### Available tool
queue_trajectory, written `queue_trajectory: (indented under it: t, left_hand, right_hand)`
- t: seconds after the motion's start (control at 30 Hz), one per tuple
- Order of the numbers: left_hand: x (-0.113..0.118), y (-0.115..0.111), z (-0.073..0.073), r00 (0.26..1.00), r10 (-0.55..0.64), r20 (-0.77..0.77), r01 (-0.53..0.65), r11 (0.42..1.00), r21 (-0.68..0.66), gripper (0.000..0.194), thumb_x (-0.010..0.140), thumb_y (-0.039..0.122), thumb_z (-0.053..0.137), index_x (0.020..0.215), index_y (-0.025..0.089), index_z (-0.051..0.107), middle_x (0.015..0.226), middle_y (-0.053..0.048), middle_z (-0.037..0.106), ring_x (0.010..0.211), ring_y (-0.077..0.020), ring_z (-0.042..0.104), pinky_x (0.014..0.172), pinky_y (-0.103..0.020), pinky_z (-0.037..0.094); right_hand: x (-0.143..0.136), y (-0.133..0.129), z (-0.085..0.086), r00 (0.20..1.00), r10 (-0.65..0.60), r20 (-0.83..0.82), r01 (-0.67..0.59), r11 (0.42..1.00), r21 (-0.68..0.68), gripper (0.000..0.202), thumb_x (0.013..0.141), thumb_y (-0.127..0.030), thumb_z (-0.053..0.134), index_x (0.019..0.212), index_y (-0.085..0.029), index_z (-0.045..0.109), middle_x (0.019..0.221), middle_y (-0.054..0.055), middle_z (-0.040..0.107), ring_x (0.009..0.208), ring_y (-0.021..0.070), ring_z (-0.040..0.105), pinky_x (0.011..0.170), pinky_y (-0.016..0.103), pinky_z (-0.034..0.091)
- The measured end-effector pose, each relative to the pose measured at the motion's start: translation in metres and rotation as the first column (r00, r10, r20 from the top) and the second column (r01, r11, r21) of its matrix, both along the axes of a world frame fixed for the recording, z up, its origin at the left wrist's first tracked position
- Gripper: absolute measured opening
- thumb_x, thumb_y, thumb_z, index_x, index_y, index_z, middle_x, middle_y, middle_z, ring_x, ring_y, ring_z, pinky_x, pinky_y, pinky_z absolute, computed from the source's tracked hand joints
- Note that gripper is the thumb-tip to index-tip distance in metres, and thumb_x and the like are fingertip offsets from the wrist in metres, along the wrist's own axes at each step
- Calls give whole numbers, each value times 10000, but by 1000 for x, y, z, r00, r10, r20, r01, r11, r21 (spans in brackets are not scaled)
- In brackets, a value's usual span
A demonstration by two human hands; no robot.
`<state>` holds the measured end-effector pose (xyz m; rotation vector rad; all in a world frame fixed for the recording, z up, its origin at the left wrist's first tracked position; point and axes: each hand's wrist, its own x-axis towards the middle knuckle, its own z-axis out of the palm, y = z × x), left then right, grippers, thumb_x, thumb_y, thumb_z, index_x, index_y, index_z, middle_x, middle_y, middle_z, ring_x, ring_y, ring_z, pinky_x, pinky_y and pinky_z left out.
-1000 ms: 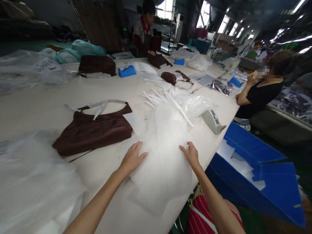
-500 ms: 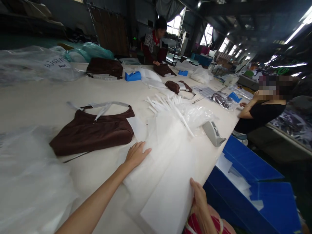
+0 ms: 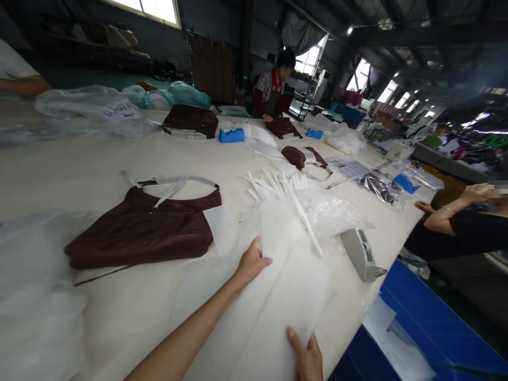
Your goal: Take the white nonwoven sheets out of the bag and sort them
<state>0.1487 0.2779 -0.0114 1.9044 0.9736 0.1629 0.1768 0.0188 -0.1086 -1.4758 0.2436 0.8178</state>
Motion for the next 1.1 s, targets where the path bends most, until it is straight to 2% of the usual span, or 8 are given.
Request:
queue_trajectory:
  t: [0.13,0.23,0.47,0.63,0.73,0.87,1.0,1.1]
  left_hand:
    - [2,24,10,990,-59,130,72,993,-91,431,749,375,576,1095,121,617,806,-20,610,749,-196,580,647,-277,431]
    - [-2,45,14,986,-93,137,110,986,-128,336,709,450,573,847,149,633,733,0,564,724,-191,536,637,-275,393]
    - [-19,56,-5,997,-33,-75,22,990,-137,538,714,730,474,718,194,513,734,-13,543,737,-210,504,656,-294,343]
    - [-45,47,-3,977,36,-211,-61,992,-112,485,716,680,494,786,203,551,853,-47,631,836,-251,575,705,-310,387]
    - [-73,29,3,943,160,-291,-182,982,-49,455,747,632,486,898,206,543,966,-79,660,926,-279,610,773,-336,418]
    - [-113,-24,9,864,340,-372,-358,933,21,539,819,659,401,1120,213,428,1117,-116,647,1031,-291,621,843,-380,443]
    - [-136,-77,10,812,367,-453,-413,911,-2,564,804,675,458,1134,222,391,1178,-119,635,1109,-286,610,858,-381,458]
    - [-140,-97,9,817,329,-474,-379,925,-12,493,803,618,502,1079,217,415,1145,-119,648,1093,-297,615,838,-385,461]
  right_hand:
    - [11,-9,-12,997,-43,-66,47,997,64,909,475,-527,913,1245,-180,579,981,86,753,941,342,701,864,445,574]
    - [22,-13,-4,990,-19,-143,32,995,90,928,505,-487,919,1300,-177,556,1015,90,749,967,328,700,870,427,582]
    - [34,0,19,971,-50,-233,84,987,140,951,527,-420,923,1341,-118,534,1137,112,716,1115,310,648,967,399,552]
    - [38,5,16,961,-23,-276,67,986,152,907,569,-389,924,1331,-87,535,1162,128,703,1151,296,626,995,384,536]
    - [43,2,10,965,21,-261,15,991,136,889,602,-383,914,1340,-79,522,1176,133,696,1154,293,624,994,392,537]
    - [44,-2,4,967,33,-252,-9,995,97,889,603,-389,912,1336,-66,525,1197,138,686,1181,284,609,1000,364,531]
    - [42,-4,3,972,54,-230,-27,993,117,894,643,-397,892,1383,-99,488,1261,125,658,1213,268,594,993,338,541]
    - [39,-5,8,969,97,-227,-68,989,134,887,685,-417,866,1409,-101,461,1269,130,654,1206,266,601,960,339,563]
